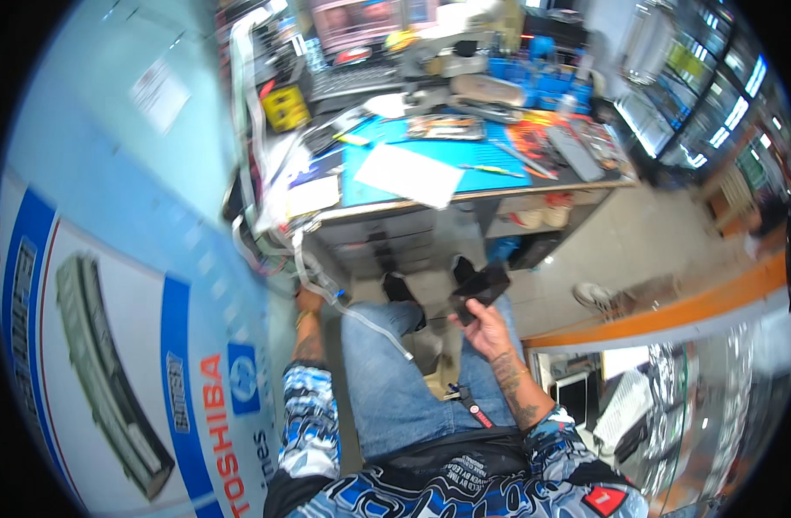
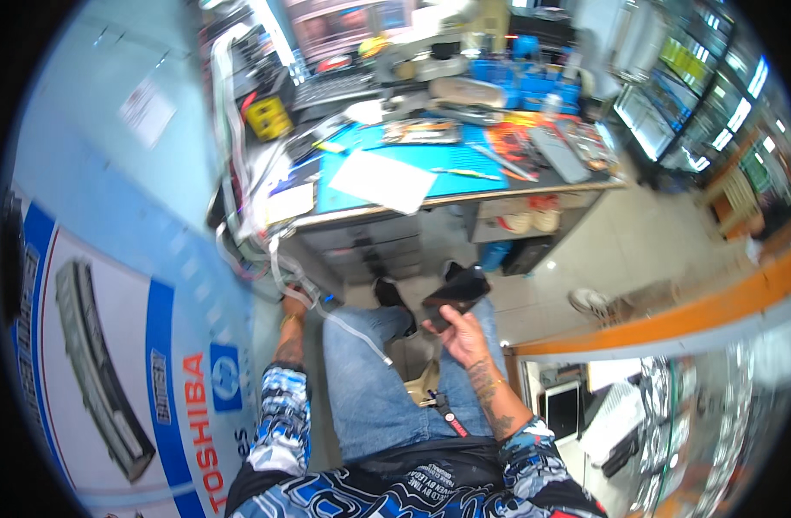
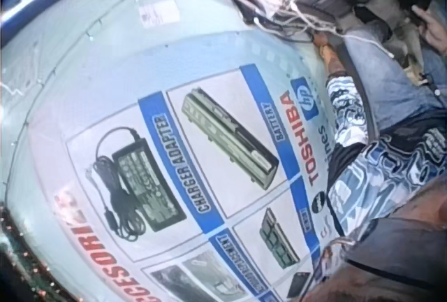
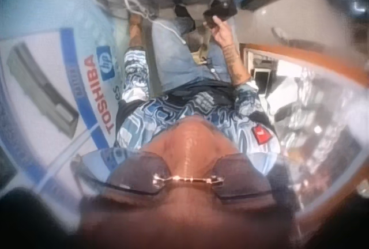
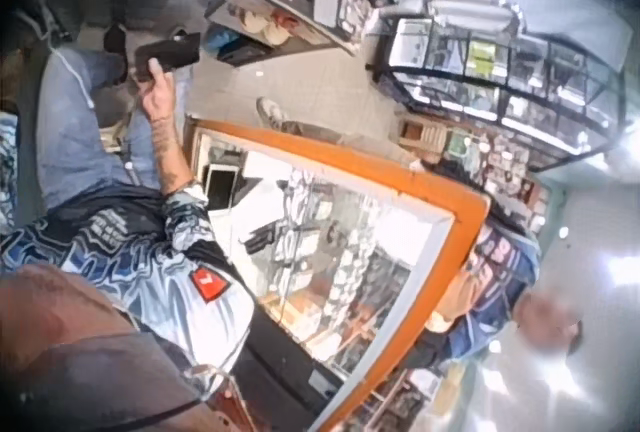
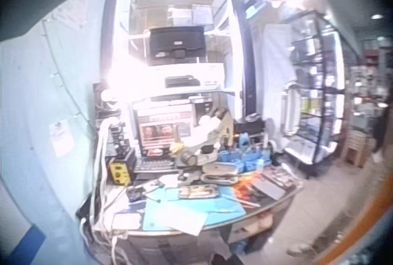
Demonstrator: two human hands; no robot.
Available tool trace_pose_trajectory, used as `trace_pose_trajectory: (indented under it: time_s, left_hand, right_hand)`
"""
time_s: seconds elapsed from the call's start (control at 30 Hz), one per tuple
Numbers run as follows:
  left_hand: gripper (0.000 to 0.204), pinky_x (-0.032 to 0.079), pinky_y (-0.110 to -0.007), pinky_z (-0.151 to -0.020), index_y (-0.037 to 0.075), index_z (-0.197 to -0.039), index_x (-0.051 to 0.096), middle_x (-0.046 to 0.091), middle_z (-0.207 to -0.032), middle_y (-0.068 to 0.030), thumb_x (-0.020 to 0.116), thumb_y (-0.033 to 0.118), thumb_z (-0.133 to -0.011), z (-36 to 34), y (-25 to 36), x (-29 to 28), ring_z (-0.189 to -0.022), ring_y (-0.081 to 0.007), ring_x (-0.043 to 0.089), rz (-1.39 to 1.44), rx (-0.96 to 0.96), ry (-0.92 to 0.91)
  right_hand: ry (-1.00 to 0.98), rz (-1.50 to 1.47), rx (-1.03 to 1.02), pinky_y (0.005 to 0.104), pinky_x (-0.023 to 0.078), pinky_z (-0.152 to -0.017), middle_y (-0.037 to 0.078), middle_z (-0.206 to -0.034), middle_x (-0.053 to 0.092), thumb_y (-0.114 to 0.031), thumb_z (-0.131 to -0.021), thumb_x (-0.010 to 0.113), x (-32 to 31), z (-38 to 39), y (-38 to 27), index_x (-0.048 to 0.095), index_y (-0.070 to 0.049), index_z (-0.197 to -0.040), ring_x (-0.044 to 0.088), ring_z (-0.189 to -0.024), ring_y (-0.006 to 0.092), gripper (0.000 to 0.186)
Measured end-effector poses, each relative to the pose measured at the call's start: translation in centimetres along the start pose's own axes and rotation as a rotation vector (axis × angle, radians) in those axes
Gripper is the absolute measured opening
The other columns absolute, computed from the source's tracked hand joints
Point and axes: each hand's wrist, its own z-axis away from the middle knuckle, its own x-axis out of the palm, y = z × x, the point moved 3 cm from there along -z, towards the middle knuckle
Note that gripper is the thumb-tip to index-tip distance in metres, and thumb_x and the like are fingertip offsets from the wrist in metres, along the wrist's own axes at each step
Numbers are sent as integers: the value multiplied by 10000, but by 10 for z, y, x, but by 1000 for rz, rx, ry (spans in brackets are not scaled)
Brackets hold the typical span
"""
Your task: The person disassembles a mobile phone by hand to remove the internal battery and then tests a new screen assembly by connecting it to the phone's logic board and a power supply unit.
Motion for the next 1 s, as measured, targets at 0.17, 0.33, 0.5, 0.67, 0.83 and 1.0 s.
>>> trace_pose_trajectory:
  time_s: [0.17, 0.33, 0.5, 0.67, 0.83, 1.0]
  left_hand:
    - [353, 518, -489, -851, 8, -1041, 684, 723, -1005, -211, 616, 328, -907, 24, 12, -7, -960, -398, 674, 19, 45, 96]
    - [438, 448, -549, -712, -99, -897, 654, 652, -813, -290, 575, 325, -971, 142, -24, 31, -774, -471, 604, -158, 137, 68]
    - [445, 447, -552, -717, -100, -895, 654, 650, -815, -293, 569, 330, -974, 344, -79, 26, -777, -475, 604, -122, -91, -120]
    - [453, 446, -555, -722, -100, -894, 654, 649, -817, -297, 563, 336, -977, 434, -106, 9, -780, -478, 604, -199, -283, -255]
    - [460, 445, -559, -726, -100, -892, 653, 647, -819, -301, 556, 341, -979, 435, -114, -5, -784, -481, 604, -237, -357, -291]
    - [468, 444, -562, -731, -100, -890, 653, 646, -821, -305, 550, 347, -982, 426, -119, -17, -787, -484, 604, -267, -347, -301]
  right_hand:
    - [-71, -39, 37, 457, 568, -923, 86, -1170, 707, -122, -949, 691, 4, -6, 1, 661, -47, -1192, 679, -1073, 222, 256]
    - [-109, -49, 5, 425, 577, -929, 104, -1190, 693, -122, -972, 663, 6, -5, -4, 624, -33, -1235, 679, -1078, 216, 281]
    - [-118, -28, 21, 428, 565, -953, 126, -1218, 681, -113, -984, 641, 5, -2, 0, 611, -22, -1238, 674, -1100, 230, 272]
    - [-116, -25, 43, 431, 566, -955, 123, -1215, 680, -116, -986, 640, 6, 0, -2, 605, -19, -1246, 675, -1097, 230, 280]
    - [-153, -42, 87, 418, 576, -939, 108, -1196, 686, -125, -981, 652, 3, -6, 11, 612, -22, -1237, 685, -1060, 215, 280]
    - [-170, -38, 65, 385, 588, -913, 93, -1173, 696, -137, -972, 671, 6, -10, 12, 631, -25, -1219, 692, -1035, 200, 275]
